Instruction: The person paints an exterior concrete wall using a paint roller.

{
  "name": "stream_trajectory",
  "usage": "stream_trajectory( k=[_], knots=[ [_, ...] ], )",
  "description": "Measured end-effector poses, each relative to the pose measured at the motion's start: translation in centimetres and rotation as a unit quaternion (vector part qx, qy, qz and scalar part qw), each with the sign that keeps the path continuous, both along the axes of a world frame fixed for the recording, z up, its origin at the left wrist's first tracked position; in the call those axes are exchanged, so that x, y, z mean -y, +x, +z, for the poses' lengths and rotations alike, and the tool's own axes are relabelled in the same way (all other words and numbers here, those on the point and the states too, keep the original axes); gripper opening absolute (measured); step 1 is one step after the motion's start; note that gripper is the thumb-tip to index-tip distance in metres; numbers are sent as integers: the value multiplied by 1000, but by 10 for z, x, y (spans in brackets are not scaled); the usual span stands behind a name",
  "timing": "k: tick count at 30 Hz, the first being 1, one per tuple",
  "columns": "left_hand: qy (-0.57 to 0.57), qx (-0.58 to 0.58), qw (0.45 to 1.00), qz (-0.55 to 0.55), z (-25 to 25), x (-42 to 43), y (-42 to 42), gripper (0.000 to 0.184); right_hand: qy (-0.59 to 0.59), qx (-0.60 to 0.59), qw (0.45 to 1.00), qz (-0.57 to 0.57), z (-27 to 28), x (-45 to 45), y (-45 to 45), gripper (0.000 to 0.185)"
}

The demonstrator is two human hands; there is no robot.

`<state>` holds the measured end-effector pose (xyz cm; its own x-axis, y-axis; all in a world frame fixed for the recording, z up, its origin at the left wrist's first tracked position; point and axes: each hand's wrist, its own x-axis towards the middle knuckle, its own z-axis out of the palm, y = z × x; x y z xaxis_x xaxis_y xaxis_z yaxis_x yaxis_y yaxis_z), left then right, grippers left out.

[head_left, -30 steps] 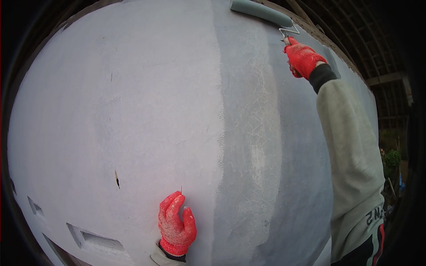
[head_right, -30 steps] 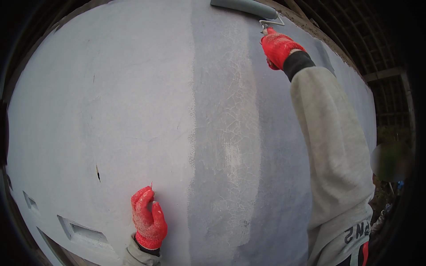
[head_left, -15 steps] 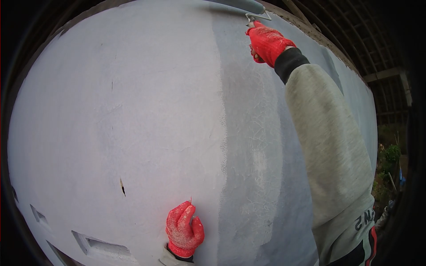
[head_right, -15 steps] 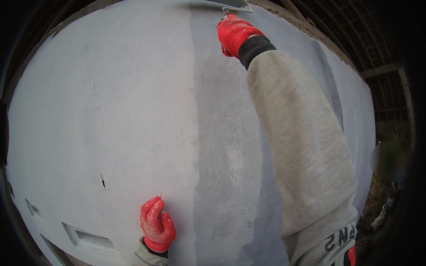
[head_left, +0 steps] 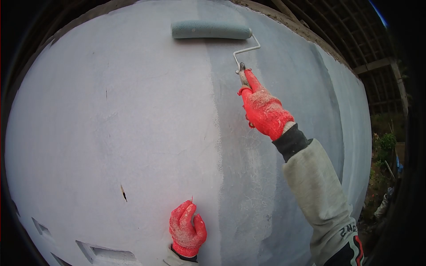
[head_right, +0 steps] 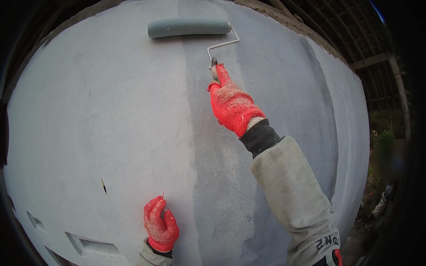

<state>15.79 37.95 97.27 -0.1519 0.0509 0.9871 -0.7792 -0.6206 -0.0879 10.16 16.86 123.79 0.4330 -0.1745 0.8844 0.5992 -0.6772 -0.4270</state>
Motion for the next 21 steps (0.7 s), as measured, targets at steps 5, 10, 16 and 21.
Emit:
stream_trajectory(
  k=[5,10,16,21],
  knots=[
    [33,-3,999,13,0,-1,-1,43,-300,234,890,-252,96,19,57,17],
    [35,-3,999,19,-2,-2,0,44,-199,118,970,-71,151,12,52,19],
    [29,8,999,13,-2,-3,0,42,-44,88,992,-80,9,18,33,52],
    [31,4,999,22,-2,-3,-1,43,13,78,997,-14,8,17,20,50]
  ],
)
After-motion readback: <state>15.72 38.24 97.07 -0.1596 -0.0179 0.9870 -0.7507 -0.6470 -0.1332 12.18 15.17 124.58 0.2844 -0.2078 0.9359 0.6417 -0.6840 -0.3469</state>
